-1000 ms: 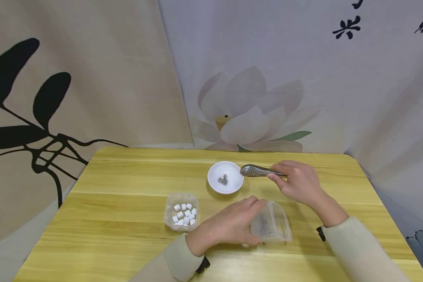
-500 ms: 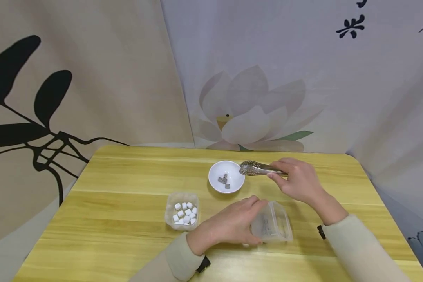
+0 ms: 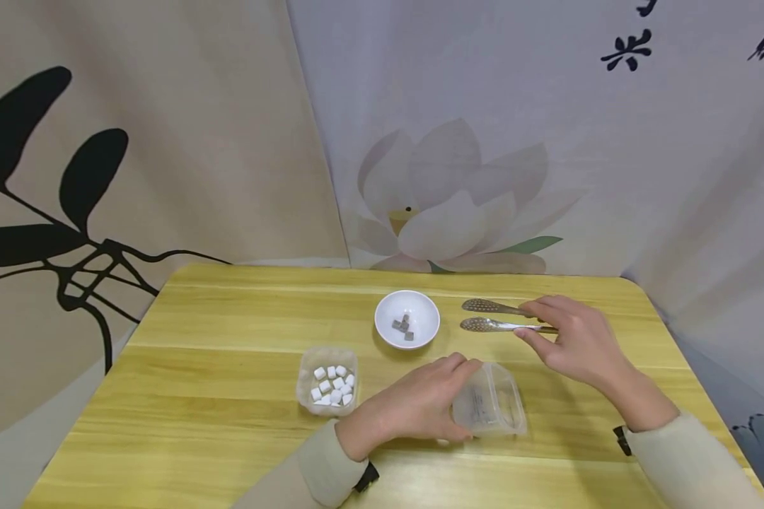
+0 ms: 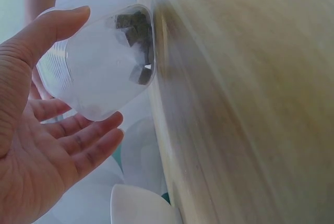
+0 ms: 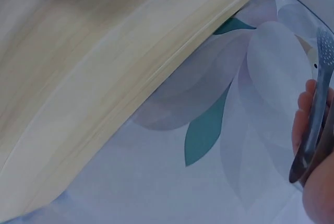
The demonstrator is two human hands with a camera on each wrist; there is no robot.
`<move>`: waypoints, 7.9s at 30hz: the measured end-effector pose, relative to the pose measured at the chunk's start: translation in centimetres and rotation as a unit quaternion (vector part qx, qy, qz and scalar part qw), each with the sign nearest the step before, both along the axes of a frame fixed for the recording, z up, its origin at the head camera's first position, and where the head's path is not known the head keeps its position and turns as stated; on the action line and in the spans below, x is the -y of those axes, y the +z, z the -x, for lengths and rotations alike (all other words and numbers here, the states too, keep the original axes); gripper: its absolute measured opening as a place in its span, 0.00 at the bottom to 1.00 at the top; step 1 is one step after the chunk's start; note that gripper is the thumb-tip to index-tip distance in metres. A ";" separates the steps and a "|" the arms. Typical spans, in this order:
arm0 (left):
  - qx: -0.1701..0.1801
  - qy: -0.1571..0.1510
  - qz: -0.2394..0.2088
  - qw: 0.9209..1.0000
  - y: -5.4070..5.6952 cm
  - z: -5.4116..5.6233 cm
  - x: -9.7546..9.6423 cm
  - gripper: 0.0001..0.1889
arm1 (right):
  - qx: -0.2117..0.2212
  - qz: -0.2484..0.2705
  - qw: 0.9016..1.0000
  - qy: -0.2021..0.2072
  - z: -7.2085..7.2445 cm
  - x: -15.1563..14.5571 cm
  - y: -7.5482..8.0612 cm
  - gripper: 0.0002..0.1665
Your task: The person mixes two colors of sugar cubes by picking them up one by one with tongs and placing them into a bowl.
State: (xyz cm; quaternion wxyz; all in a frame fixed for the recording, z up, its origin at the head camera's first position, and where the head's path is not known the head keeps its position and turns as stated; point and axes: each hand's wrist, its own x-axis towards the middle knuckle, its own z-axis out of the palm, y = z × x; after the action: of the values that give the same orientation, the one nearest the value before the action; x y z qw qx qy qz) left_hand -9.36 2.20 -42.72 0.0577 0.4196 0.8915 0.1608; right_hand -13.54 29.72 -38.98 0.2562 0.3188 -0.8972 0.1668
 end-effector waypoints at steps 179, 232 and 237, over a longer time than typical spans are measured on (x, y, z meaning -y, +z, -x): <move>-0.019 -0.008 0.004 1.000 -0.2 0.0 0.0 0.50 | 0.050 0.054 0.996 -0.058 -0.3 1.9 -0.5 0.20; -0.006 0.000 0.015 1.000 0.0 -0.1 0.1 0.51 | -0.038 -0.025 0.999 -0.001 -6.1 -3.8 -2.2 0.36; 0.002 -0.002 0.013 1.000 0.0 -0.1 0.1 0.50 | -0.061 -0.051 0.997 0.015 -6.0 -2.9 -2.5 0.37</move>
State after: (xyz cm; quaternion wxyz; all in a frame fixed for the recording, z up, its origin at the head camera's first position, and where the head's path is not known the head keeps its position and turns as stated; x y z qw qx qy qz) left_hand -9.27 2.15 -42.74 0.0656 0.4200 0.8926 0.1501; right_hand -7.55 32.64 -41.52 0.2911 0.3547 -0.8823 0.1049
